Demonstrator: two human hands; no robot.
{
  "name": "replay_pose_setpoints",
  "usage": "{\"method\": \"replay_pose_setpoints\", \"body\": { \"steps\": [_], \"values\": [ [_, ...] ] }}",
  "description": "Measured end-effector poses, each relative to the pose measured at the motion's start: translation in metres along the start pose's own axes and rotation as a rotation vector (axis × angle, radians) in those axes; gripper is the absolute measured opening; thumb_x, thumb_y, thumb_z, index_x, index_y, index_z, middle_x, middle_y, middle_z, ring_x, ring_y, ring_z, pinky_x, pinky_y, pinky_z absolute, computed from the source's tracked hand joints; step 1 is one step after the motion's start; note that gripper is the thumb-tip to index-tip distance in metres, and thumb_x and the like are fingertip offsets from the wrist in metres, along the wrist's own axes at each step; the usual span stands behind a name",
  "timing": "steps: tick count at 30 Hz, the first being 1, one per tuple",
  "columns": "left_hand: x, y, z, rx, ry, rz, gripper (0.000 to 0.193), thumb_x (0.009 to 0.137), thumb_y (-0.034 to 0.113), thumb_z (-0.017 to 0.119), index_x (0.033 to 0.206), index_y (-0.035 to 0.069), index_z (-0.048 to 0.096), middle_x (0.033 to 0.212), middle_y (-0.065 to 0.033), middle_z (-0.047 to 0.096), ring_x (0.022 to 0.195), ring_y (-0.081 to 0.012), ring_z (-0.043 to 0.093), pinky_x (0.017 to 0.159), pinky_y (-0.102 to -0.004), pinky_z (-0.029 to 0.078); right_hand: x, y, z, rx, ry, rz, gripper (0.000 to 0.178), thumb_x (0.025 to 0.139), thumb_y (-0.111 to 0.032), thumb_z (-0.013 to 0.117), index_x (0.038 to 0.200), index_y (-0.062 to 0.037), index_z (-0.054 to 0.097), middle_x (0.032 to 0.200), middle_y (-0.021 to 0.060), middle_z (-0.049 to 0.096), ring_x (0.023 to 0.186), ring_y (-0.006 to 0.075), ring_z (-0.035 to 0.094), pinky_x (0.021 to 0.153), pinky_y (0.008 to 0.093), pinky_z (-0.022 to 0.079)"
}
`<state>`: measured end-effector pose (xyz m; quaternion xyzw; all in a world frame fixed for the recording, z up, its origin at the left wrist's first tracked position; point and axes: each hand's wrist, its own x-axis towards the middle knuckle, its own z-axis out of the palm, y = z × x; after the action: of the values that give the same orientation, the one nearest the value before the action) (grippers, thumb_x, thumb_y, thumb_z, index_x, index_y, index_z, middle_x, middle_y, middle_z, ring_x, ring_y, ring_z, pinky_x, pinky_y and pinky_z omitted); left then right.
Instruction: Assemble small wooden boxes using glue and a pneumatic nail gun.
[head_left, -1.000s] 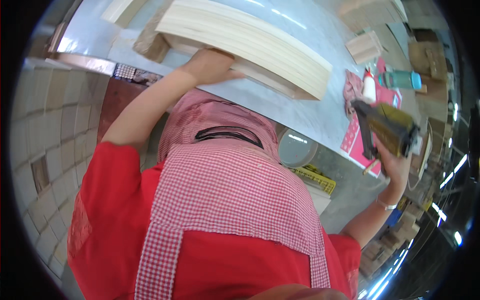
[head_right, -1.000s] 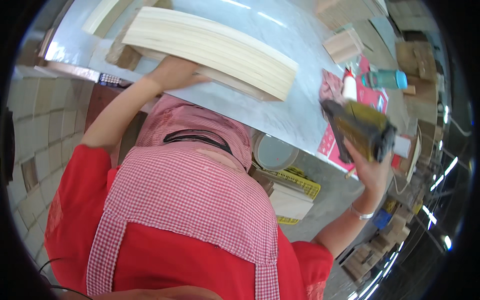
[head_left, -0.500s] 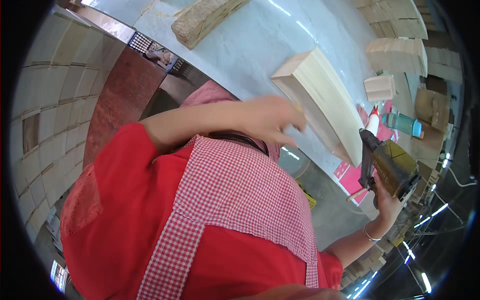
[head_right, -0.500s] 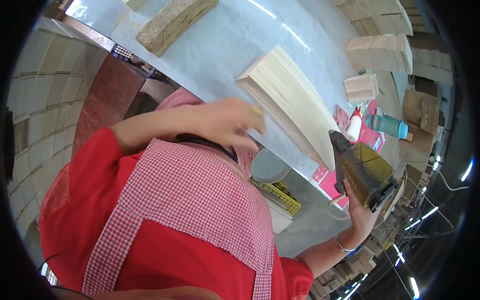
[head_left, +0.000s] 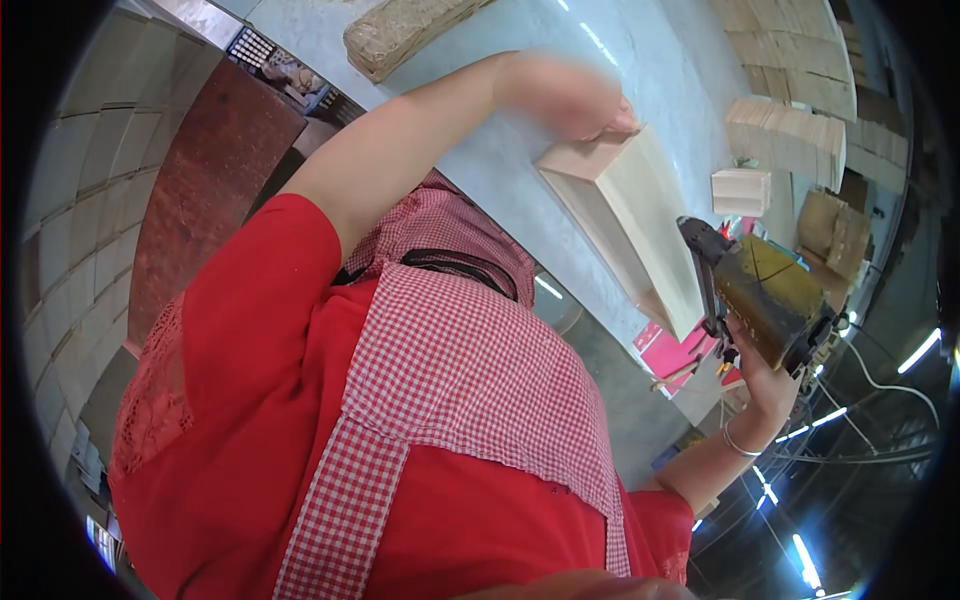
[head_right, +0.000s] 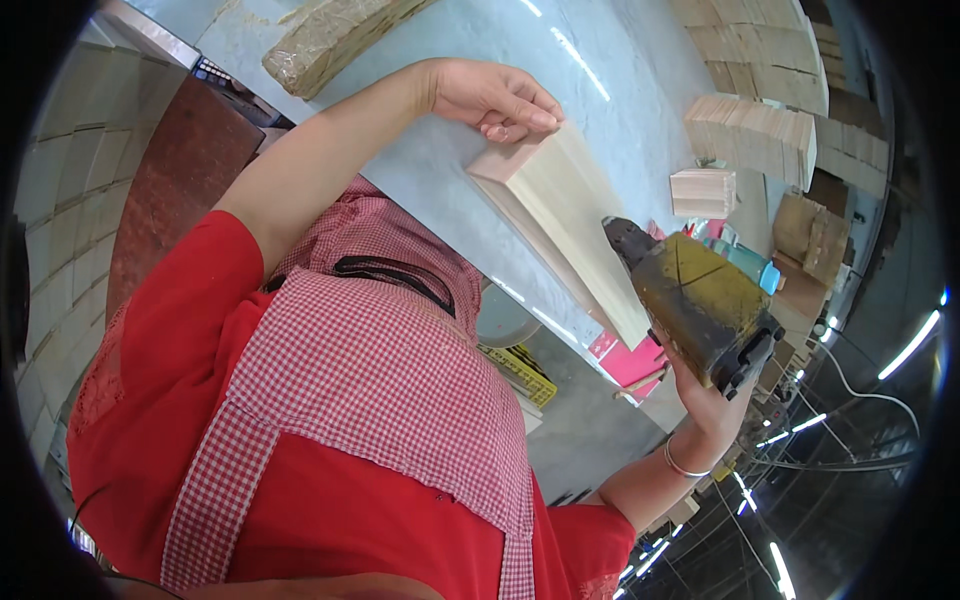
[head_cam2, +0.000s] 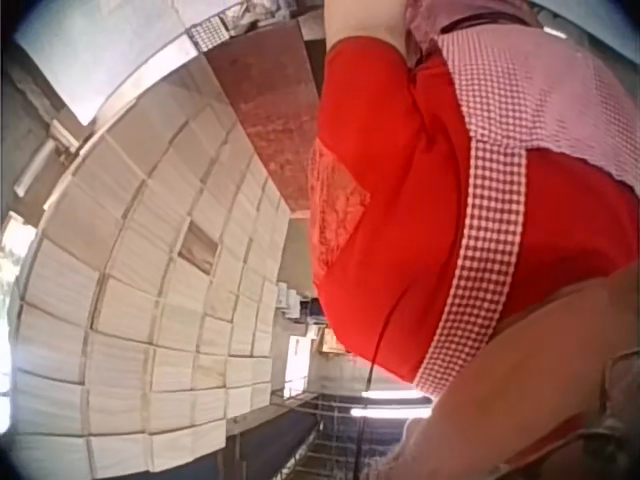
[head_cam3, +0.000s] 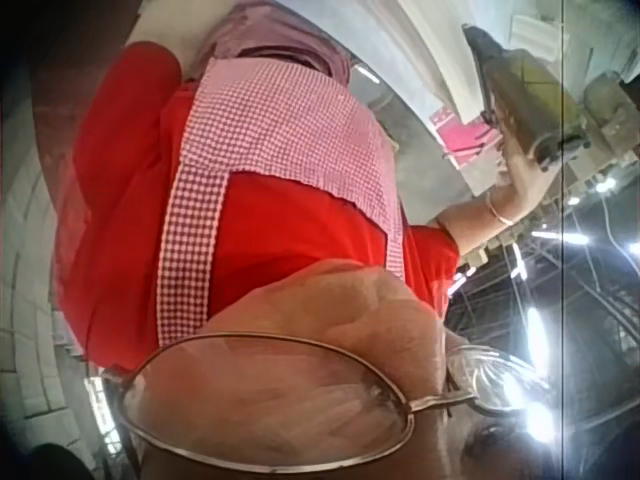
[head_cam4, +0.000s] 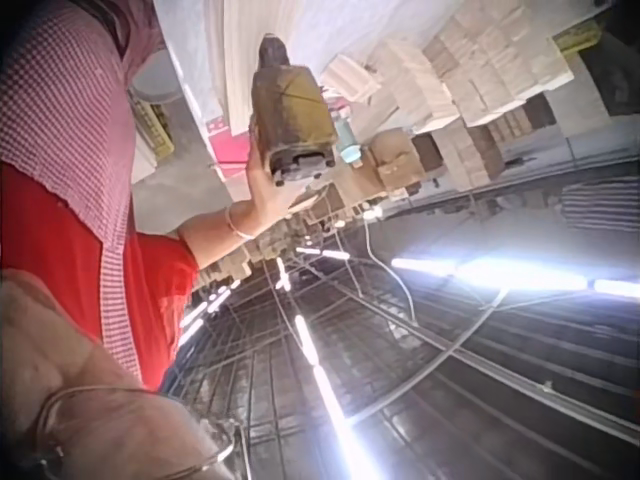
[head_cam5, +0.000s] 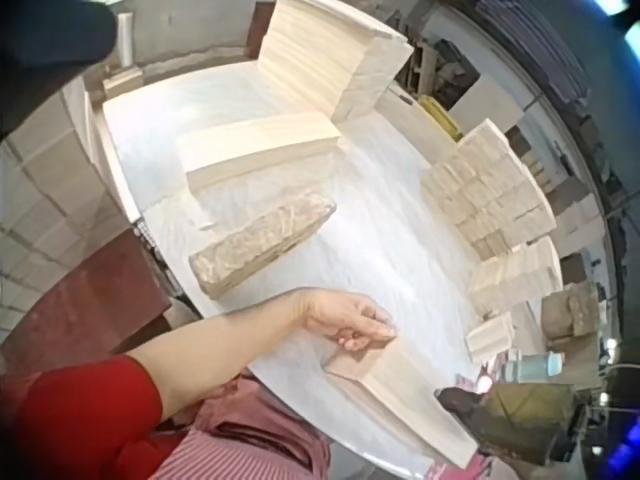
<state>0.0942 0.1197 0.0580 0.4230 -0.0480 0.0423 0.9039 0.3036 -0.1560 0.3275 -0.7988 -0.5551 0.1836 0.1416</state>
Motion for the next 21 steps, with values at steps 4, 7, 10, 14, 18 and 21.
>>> {"method": "replay_pose_setpoints", "body": {
  "steps": [4, 7, 10, 14, 18, 21],
  "values": [
    [0.008, -0.004, -0.006, -0.056, -0.06, -0.049, 0.02, 0.096, 0.025, 0.067, 0.097, 0.005, 0.066, 0.067, 0.0088, 0.052, 0.052, 0.0003, 0.043, 0.048, -0.0173, 0.035, 0.024, -0.025, 0.01, -0.027, -0.117, -0.081, 0.04, 0.081, -0.003, 0.08, 0.117, 0.0017, 0.065, 0.113, 0.0099, 0.069, 0.098, 0.0189, 0.066, 0.087, 0.0324, 0.054],
    [0.011, -0.005, -0.007, -0.1, -0.078, -0.071, 0.018, 0.095, 0.023, 0.068, 0.092, 0.006, 0.066, 0.066, 0.0093, 0.052, 0.05, 0.0008, 0.043, 0.047, -0.0167, 0.035, 0.043, -0.05, 0.022, -0.091, -0.115, -0.085, 0.041, 0.075, -0.005, 0.085, 0.11, 0.0032, 0.066, 0.106, 0.0119, 0.071, 0.094, 0.0202, 0.068, 0.083, 0.0335, 0.054],
    [0.011, -0.002, -0.006, -0.122, -0.063, -0.094, 0.018, 0.094, 0.023, 0.069, 0.086, 0.007, 0.066, 0.062, 0.0088, 0.051, 0.049, 0.0002, 0.041, 0.048, -0.0173, 0.034, 0.056, -0.054, 0.025, -0.131, -0.139, -0.105, 0.042, 0.075, -0.005, 0.085, 0.11, 0.0036, 0.065, 0.106, 0.0118, 0.071, 0.094, 0.0206, 0.068, 0.083, 0.0335, 0.054],
    [0.011, 0.001, 0.003, -0.129, 0.031, -0.132, 0.018, 0.092, 0.022, 0.071, 0.082, 0.008, 0.067, 0.058, 0.0071, 0.051, 0.048, -0.0016, 0.039, 0.049, -0.0193, 0.032, 0.07, -0.056, 0.031, -0.11, -0.177, -0.135, 0.043, 0.077, -0.004, 0.083, 0.115, 0.0032, 0.063, 0.109, 0.0109, 0.07, 0.096, 0.0205, 0.067, 0.085, 0.0331, 0.054],
    [0.012, 0.0, 0.005, -0.144, 0.092, -0.15, 0.015, 0.09, 0.02, 0.074, 0.082, 0.008, 0.069, 0.064, 0.0071, 0.057, 0.049, -0.0006, 0.04, 0.048, -0.0183, 0.033, 0.077, -0.064, 0.04, -0.052, -0.127, -0.095, 0.043, 0.072, -0.009, 0.087, 0.107, 0.0038, 0.066, 0.103, 0.0134, 0.072, 0.091, 0.0216, 0.069, 0.081, 0.0347, 0.054],
    [0.013, -0.002, 0.003, -0.175, 0.087, -0.148, 0.014, 0.09, 0.018, 0.074, 0.082, 0.008, 0.068, 0.071, 0.0083, 0.061, 0.05, 0.0017, 0.041, 0.048, -0.0158, 0.034, 0.081, -0.064, 0.04, -0.052, -0.129, -0.057, 0.044, 0.072, -0.01, 0.088, 0.108, 0.004, 0.065, 0.103, 0.0134, 0.072, 0.091, 0.0218, 0.069, 0.081, 0.0349, 0.054]
  ]
}}
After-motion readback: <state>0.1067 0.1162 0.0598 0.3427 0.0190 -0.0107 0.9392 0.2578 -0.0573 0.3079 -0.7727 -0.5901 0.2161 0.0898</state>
